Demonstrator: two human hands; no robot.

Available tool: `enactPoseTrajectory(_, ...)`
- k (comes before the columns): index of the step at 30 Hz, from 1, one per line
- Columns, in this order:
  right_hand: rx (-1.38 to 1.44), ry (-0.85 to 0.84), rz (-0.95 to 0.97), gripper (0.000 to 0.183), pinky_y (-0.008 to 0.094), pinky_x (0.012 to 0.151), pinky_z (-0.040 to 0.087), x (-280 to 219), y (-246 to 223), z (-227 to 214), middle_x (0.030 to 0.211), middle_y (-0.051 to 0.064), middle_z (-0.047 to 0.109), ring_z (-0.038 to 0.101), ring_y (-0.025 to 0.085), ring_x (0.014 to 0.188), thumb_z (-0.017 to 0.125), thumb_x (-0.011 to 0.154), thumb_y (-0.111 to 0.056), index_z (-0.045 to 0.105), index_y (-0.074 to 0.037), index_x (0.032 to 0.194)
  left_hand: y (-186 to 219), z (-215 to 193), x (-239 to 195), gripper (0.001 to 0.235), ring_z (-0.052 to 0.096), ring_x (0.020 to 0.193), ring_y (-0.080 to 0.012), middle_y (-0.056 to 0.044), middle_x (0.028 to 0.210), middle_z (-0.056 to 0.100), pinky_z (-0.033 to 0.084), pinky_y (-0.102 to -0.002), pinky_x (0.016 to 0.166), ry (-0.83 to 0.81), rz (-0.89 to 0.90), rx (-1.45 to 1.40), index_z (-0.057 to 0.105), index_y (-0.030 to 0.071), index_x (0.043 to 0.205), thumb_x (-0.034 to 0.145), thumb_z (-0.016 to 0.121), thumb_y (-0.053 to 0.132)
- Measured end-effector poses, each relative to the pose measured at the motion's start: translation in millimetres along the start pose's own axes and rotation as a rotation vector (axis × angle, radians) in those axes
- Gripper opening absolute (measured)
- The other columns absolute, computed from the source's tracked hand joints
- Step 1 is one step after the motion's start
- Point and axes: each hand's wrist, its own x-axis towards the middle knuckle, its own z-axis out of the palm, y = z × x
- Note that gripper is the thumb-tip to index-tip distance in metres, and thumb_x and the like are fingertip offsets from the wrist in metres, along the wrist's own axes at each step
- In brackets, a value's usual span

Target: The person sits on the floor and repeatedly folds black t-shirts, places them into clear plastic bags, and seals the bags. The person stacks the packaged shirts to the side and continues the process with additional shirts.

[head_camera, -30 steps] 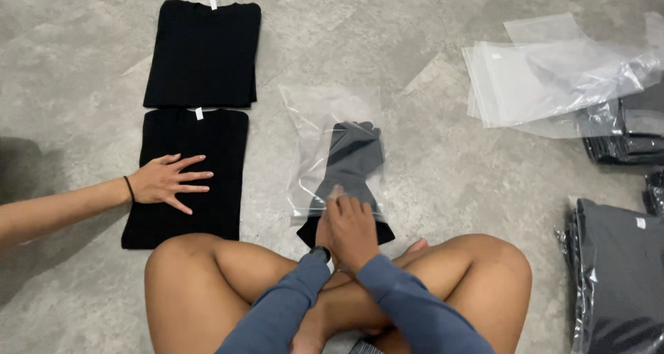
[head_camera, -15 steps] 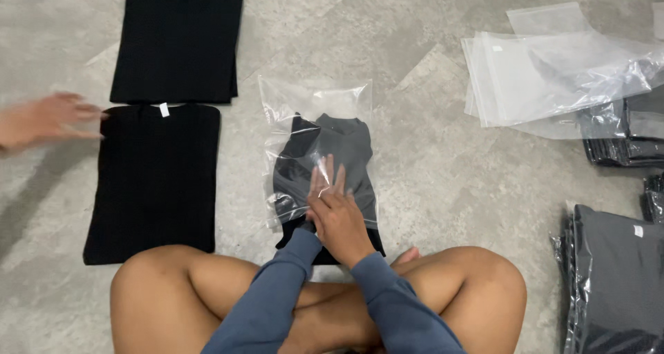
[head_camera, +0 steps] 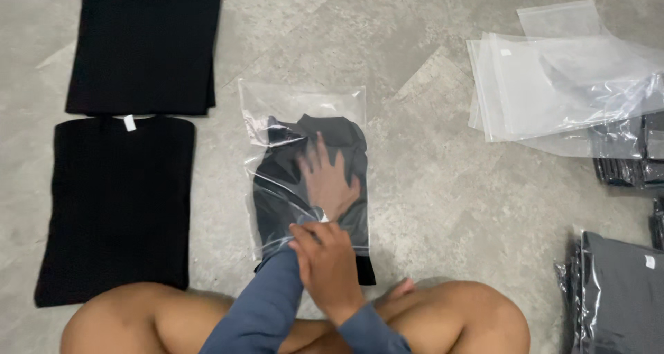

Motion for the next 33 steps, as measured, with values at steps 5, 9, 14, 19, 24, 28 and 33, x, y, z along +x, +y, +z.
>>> enactPoseTrajectory(5, 0.025, 0.035, -0.049, 0.026, 0.043, 0.069, 0.039, -3.4, 2.7, 12.0, 0.106, 0.007, 0.063, 0.054, 0.029, 0.09, 0.059, 0.099, -0.013, 0.069, -0.006, 0.123, -4.8, 16.5, 23.9, 0.064, 0.039, 0.135, -0.053, -0.028, 0.164, 0.015, 0.022, -0.077, 0.106, 0.104, 0.0, 0.146, 0.042, 0.027, 0.145, 0.089, 0.054, 0.056)
enactPoseTrajectory(9, 0.067, 0.081, -0.054, 0.022, 0.043, 0.069, 0.042, 2.0, -1.4, 7.0, 0.109, 0.007, 0.064, 0.056, 0.028, 0.088, 0.062, 0.099, -0.012, 0.069, -0.007, 0.12, -4.4, 24.1, 54.3, 0.062, 0.064, 0.097, -0.0473, -0.025, 0.164, 0.02, 0.036, -0.07, 0.095, 0.17, -0.078, 0.214, 0.048, 0.034, 0.15, 0.099, 0.032, 0.064)
enactPoseTrajectory(14, 0.026, 0.091, -0.008, 0.028, 0.044, 0.075, 0.045, 6.3, 1.2, 5.2, 0.116, 0.007, 0.061, 0.057, 0.029, 0.095, 0.059, 0.1, -0.016, 0.065, -0.007, 0.126, -0.8, 29.5, 81.8, 0.062, 0.03, 0.128, -0.0493, -0.034, 0.162, 0.0, 0.037, -0.068, 0.101, 0.094, 0.001, 0.171, 0.035, 0.021, 0.157, 0.097, 0.048, 0.034)
enactPoseTrajectory(19, -0.049, 0.043, 0.065, 0.046, 0.049, 0.097, 0.043, 5.2, 3.0, 8.5, 0.137, 0.017, 0.053, 0.054, 0.034, 0.122, 0.055, 0.096, -0.011, 0.053, -0.006, 0.141, -6.1, 67.0, 90.0, 0.075, 0.019, 0.153, -0.0469, -0.025, 0.167, 0.015, 0.009, -0.065, 0.123, 0.295, 0.159, 0.348, 0.013, 0.026, 0.165, 0.1, 0.049, 0.024)
enactPoseTrajectory(24, -0.152, -0.074, -0.002, 0.067, 0.051, 0.102, 0.04, 6.9, 7.6, 10.8, 0.151, 0.019, 0.045, 0.045, 0.038, 0.137, 0.044, 0.085, 0.003, 0.045, -0.009, 0.151, -27.0, 84.4, 104.2, 0.059, 0.008, 0.157, -0.0451, -0.021, 0.167, 0.008, 0.005, -0.065, 0.127, 0.392, 0.516, -0.06, 0.021, 0.027, 0.162, 0.109, 0.025, 0.053)
enactPoseTrajectory(28, -0.152, -0.005, -0.022, 0.075, 0.047, 0.104, 0.042, 11.3, 15.2, 6.3, 0.144, 0.016, 0.052, 0.049, 0.034, 0.133, 0.051, 0.075, 0.014, 0.049, -0.006, 0.147, -31.2, 65.9, 78.8, 0.065, 0.014, 0.156, -0.0352, -0.02, 0.168, 0.011, 0.01, -0.057, 0.126, 0.26, 0.415, 0.042, 0.018, 0.019, 0.162, 0.107, 0.029, 0.051)
enactPoseTrajectory(33, -0.022, 0.068, -0.088, 0.05, 0.05, 0.097, 0.044, 9.2, 11.2, 2.2, 0.133, 0.013, 0.065, 0.058, 0.037, 0.121, 0.051, 0.085, 0.011, 0.062, -0.001, 0.132, -24.3, 25.2, 32.2, 0.082, 0.055, 0.124, -0.0557, -0.025, 0.138, 0.059, 0.03, -0.061, 0.114, 0.396, -0.093, 0.219, 0.036, 0.016, 0.159, 0.1, 0.022, 0.072)
